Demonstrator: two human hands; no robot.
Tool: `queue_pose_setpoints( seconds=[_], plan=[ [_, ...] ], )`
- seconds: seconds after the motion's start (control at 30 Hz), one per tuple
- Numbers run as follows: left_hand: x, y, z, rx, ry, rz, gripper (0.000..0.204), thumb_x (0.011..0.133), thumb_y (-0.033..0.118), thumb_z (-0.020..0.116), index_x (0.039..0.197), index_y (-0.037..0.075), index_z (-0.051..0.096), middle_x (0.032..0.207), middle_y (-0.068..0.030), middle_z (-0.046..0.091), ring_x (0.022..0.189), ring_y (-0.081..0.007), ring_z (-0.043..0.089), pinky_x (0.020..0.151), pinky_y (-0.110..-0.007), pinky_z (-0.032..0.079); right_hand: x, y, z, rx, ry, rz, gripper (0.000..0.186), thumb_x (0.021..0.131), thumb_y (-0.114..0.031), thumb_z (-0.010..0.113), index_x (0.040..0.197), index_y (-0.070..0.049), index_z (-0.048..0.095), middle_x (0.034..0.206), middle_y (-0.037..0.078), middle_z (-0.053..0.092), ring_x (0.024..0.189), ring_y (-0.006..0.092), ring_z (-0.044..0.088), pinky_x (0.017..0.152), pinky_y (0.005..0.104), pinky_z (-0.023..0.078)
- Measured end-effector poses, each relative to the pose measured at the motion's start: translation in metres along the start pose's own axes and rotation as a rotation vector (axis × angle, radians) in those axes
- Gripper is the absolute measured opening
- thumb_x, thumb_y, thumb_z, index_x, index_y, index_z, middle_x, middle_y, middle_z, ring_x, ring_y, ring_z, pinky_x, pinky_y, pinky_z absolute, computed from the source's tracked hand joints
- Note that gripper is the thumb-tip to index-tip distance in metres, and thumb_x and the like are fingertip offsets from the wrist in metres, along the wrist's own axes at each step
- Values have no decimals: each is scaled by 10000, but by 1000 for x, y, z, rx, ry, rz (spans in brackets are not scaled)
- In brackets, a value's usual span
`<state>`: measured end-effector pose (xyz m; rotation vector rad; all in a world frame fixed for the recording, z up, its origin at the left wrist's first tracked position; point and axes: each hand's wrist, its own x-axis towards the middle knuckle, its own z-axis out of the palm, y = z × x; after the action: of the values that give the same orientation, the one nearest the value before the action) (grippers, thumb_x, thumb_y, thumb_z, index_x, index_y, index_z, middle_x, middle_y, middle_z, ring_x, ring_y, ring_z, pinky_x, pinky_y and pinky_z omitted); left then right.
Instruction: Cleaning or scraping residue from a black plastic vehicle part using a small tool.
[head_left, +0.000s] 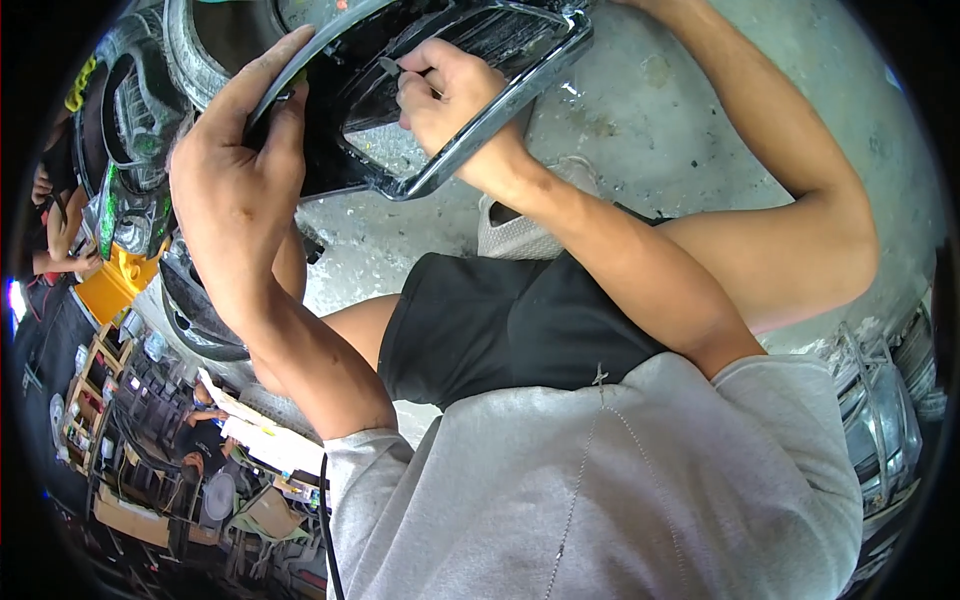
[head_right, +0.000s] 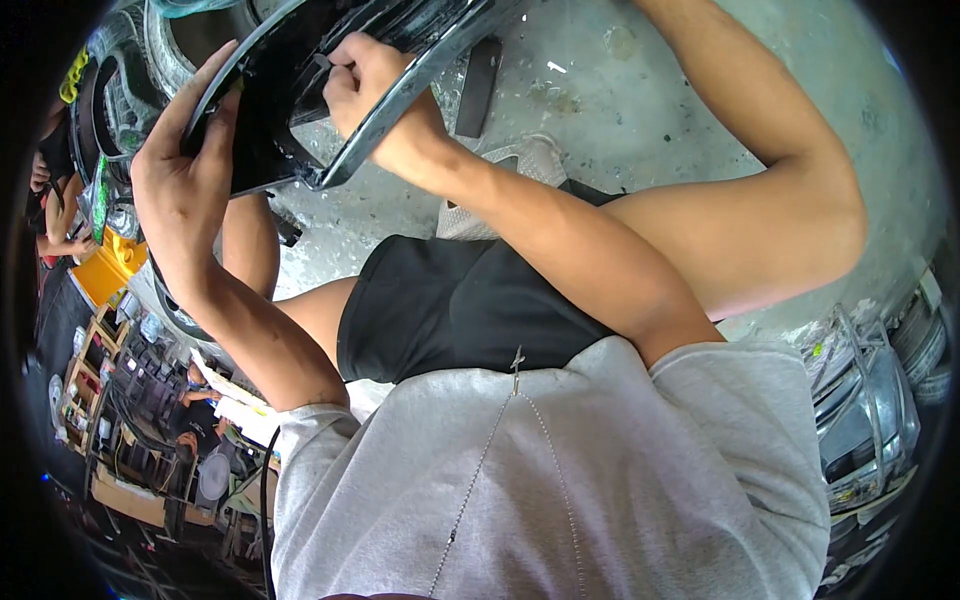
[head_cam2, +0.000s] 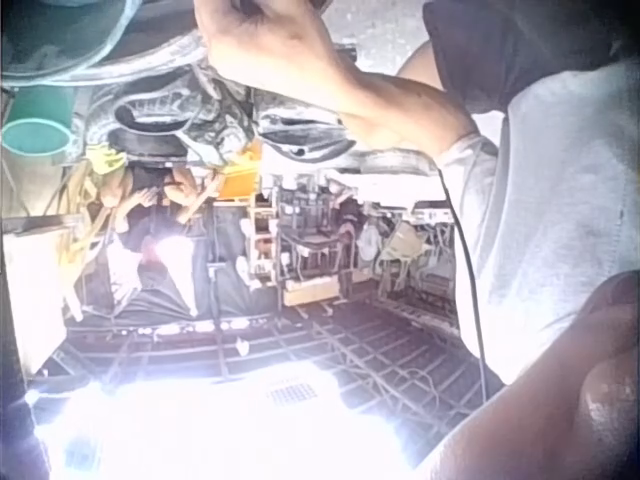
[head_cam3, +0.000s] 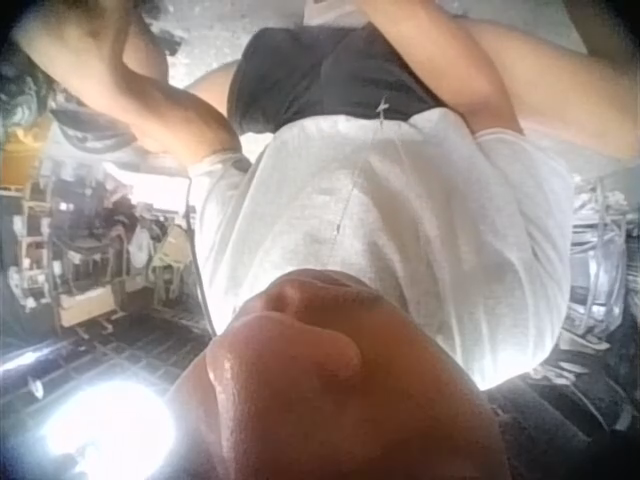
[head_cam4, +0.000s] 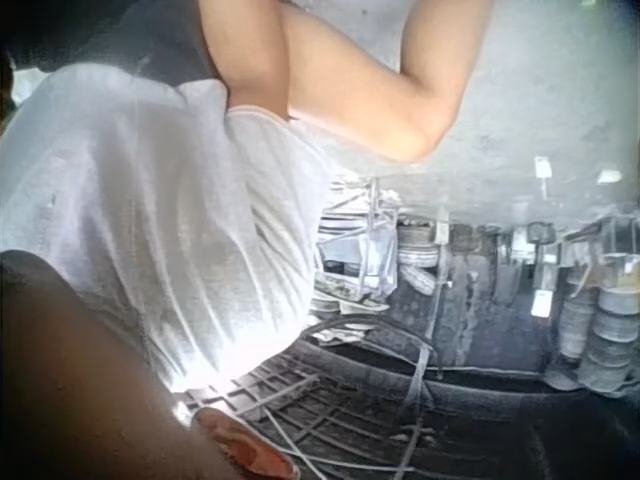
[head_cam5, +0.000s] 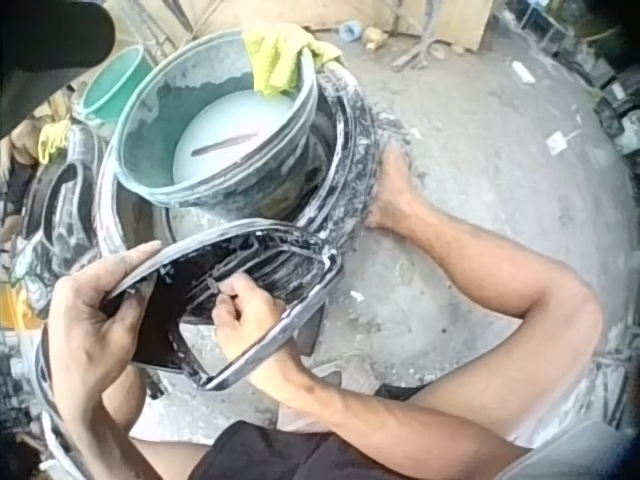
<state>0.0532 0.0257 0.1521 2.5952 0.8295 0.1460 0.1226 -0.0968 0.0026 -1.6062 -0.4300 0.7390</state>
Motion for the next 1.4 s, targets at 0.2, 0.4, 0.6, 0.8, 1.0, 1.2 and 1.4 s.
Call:
queue_pose_setpoints(
  seconds=[0.2,0.4,0.6,0.8,1.0,1.2,1.4],
  plan=[
    [1,2,-3,-31,-11,-78,339,909,50,679,1230,127,756,837,-131,731,692,-75,615,693,-254,515,8,7,-23,-93,259,-187,167,1013,-122,610,1117,3,645,699,47,684,574,82,603,513,259,447],
    [16,-14,-8,-38,-86,-66,328,925,102,672,1241,147,750,878,-124,758,758,-98,659,753,-271,530,13,6,-36,-33,149,-16,169,1015,-140,624,1029,23,663,730,58,711,604,84,640,531,247,476],
    [22,-27,-8,-73,-89,-27,306,939,146,692,1239,153,750,908,-146,764,817,-142,707,801,-285,538,25,3,-36,-52,144,-133,164,937,-115,668,941,23,756,703,51,701,610,70,612,570,247,491],
    [18,-23,-8,-41,-76,25,303,929,139,706,1227,155,756,889,-149,757,765,-132,686,766,-283,538,35,-4,-42,-257,-5,-238,167,935,-163,693,962,-14,764,702,66,704,587,79,596,572,268,487],
    [14,-22,-6,-37,-56,8,298,930,136,700,1221,156,760,868,-143,749,750,-116,665,759,-281,535,13,-14,-37,-80,7,-93,188,988,-188,667,990,-2,693,659,67,683,573,104,633,540,283,484],
    [22,-26,-5,-75,-57,-3,298,933,144,700,1224,168,762,842,-136,742,734,-93,633,743,-274,527,16,-10,-39,5,83,-3,206,992,-173,636,971,30,664,652,54,668,556,92,606,535,274,481],
    [13,-18,-5,-5,-50,-9,304,933,126,709,1230,161,762,774,-97,694,693,-62,548,683,-242,495,29,-3,-34,-86,11,-9,151,902,-133,670,886,7,724,653,86,679,591,118,618,546,294,469]
  ],
)
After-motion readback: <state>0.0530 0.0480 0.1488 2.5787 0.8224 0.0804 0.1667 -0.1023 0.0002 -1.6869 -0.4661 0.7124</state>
